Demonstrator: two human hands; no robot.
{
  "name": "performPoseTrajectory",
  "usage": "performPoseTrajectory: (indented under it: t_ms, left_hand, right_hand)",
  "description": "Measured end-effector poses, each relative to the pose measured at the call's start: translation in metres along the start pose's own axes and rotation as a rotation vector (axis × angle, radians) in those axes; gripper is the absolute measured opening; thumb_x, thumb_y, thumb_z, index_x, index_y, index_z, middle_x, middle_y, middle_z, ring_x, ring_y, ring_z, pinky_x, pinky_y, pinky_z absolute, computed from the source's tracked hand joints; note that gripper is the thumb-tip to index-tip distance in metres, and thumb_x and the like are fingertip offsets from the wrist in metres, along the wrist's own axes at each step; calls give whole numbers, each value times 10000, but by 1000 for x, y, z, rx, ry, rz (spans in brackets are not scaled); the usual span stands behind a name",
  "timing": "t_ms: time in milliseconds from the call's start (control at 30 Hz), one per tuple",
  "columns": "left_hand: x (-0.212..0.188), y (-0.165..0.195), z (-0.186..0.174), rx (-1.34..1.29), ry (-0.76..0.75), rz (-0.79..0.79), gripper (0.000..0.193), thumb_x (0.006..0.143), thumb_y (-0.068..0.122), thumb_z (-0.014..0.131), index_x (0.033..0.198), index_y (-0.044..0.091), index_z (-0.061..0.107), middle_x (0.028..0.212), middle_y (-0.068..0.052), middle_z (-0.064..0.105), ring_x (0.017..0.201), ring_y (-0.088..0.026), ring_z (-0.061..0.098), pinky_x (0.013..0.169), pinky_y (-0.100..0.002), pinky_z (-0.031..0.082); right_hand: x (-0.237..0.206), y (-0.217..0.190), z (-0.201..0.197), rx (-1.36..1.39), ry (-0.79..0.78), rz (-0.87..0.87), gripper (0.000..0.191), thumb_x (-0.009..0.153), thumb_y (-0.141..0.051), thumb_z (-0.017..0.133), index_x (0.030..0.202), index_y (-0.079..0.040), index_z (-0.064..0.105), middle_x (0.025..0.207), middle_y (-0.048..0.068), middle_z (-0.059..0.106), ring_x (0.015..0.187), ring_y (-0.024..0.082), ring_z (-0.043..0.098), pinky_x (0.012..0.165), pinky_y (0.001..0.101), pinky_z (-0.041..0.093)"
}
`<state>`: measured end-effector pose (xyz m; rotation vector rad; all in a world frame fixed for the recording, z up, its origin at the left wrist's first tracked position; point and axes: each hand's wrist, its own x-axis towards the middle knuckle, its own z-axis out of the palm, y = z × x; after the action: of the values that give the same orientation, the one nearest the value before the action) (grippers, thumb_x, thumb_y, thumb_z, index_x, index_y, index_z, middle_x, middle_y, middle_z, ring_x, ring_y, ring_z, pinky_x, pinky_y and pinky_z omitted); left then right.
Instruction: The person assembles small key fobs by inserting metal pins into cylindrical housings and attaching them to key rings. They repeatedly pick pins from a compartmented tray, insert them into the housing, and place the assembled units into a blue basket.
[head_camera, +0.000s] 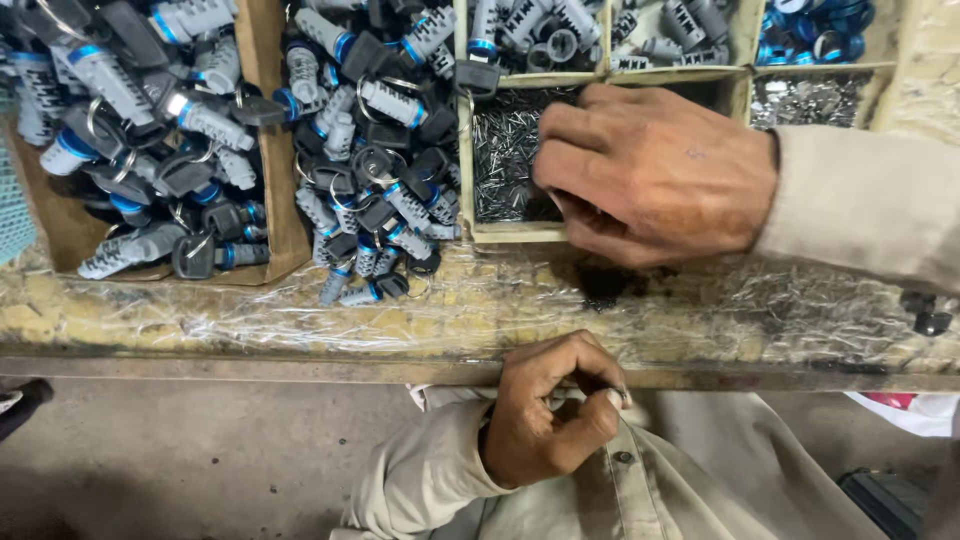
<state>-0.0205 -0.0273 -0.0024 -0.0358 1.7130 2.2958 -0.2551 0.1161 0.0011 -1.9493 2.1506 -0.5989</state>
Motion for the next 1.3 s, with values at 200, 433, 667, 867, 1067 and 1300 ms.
performPoseTrajectory:
  t_ms: [200,433,667,867,1067,1300]
  left_hand:
    - [3,-5,3,-144,24,-2,252,1021,228,657,1039,-20,619,977,-100,700,844,-114,653,786,-262,552]
    - [-7,0,11,-437,163,71,199,1070,135,600,1100,-52,539,1211,-179,616,1038,-174,616,918,-292,525]
    - [-11,-3,28,-454,204,31,116,1117,94,596,1112,-15,559,1092,-128,612,930,-133,600,900,-282,543]
    - [-11,-7,38,-317,162,19,91,1076,60,596,1120,-11,560,1091,-99,591,929,-130,570,866,-259,495]
    - [-13,-4,34,-266,110,-57,88,1050,62,615,1063,-18,581,1032,-81,588,842,-83,537,772,-220,457]
    - [-9,-1,42,-253,114,-55,86,1048,46,613,1100,-17,585,1041,-79,599,854,-84,572,777,-225,484]
  right_hand:
    - [13,-20,-21,79,230,-25,256,844,-67,644,1025,27,489,944,170,518,780,340,559,697,466,499]
    - [-56,-135,3,151,315,280,357,855,-312,750,968,-32,559,1015,167,635,945,322,650,898,511,500]
    - [-81,-187,29,591,641,634,157,904,66,607,1058,45,584,1123,203,628,1087,318,691,1164,554,483]
    - [-61,-197,40,140,780,587,195,854,48,689,985,112,560,977,261,649,980,395,706,1053,612,516]
    - [-68,-201,70,8,940,625,73,866,89,626,909,90,567,888,286,690,881,376,749,1025,585,538]
    - [-73,-201,74,24,998,609,73,884,89,614,930,96,558,900,275,684,909,375,755,1052,577,539]
